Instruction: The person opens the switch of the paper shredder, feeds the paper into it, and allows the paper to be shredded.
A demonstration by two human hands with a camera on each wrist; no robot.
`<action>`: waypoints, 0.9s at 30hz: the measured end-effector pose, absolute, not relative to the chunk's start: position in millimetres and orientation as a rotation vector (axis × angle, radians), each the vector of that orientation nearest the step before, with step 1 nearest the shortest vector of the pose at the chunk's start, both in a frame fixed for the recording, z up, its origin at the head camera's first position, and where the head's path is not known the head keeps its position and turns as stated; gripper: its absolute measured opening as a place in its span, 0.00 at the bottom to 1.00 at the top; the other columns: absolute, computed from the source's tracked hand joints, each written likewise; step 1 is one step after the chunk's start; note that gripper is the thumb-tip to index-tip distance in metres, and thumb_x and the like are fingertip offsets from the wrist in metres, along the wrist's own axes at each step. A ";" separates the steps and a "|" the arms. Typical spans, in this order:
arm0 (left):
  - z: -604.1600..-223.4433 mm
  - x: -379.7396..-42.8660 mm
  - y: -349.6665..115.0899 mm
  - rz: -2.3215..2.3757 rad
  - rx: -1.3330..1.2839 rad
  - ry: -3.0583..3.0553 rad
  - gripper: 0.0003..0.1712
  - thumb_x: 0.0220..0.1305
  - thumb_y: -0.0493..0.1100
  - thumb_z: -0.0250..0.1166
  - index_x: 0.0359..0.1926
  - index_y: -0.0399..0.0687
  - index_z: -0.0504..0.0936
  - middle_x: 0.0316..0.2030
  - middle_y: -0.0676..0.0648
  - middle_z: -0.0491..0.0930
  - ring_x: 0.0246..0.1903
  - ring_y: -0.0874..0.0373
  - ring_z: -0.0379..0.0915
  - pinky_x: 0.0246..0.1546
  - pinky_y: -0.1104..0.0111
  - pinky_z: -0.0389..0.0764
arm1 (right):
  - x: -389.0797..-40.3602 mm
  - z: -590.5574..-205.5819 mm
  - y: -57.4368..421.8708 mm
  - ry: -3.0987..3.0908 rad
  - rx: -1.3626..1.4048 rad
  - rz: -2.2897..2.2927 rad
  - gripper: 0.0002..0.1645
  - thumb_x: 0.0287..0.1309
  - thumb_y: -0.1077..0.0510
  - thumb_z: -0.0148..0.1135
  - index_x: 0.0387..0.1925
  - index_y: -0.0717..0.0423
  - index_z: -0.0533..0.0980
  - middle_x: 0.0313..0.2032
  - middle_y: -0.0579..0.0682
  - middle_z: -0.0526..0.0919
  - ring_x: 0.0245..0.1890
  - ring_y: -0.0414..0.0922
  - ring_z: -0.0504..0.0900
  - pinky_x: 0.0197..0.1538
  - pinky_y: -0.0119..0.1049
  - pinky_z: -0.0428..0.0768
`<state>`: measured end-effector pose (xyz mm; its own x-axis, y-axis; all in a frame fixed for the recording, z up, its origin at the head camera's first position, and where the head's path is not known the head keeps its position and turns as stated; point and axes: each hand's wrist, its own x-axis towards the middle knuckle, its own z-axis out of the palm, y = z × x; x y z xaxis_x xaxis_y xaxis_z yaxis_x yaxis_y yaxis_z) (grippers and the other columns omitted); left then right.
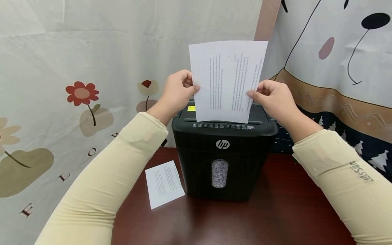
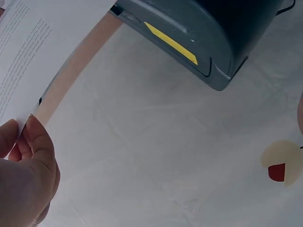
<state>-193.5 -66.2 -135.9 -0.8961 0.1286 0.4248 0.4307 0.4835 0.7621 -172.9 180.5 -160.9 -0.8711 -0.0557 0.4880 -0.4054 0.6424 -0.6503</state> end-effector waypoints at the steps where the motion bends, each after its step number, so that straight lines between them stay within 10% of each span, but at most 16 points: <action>1: -136.2 -194.4 -66.3 -1.370 -0.473 -2.429 0.05 0.59 0.35 0.59 0.38 0.41 0.74 0.34 0.47 0.75 0.33 0.58 0.71 0.35 0.71 0.72 | -174.0 -161.6 180.6 -2.439 0.359 1.110 0.17 0.56 0.47 0.58 0.34 0.59 0.77 0.32 0.49 0.80 0.29 0.39 0.70 0.27 0.30 0.65; 27: -138.0 -207.9 -71.5 -1.256 -0.509 -2.535 0.06 0.60 0.35 0.58 0.39 0.43 0.75 0.35 0.48 0.76 0.35 0.60 0.72 0.39 0.70 0.72 | -182.2 -170.2 178.1 -2.504 0.351 1.160 0.18 0.56 0.49 0.57 0.38 0.60 0.77 0.41 0.53 0.81 0.37 0.40 0.74 0.38 0.32 0.71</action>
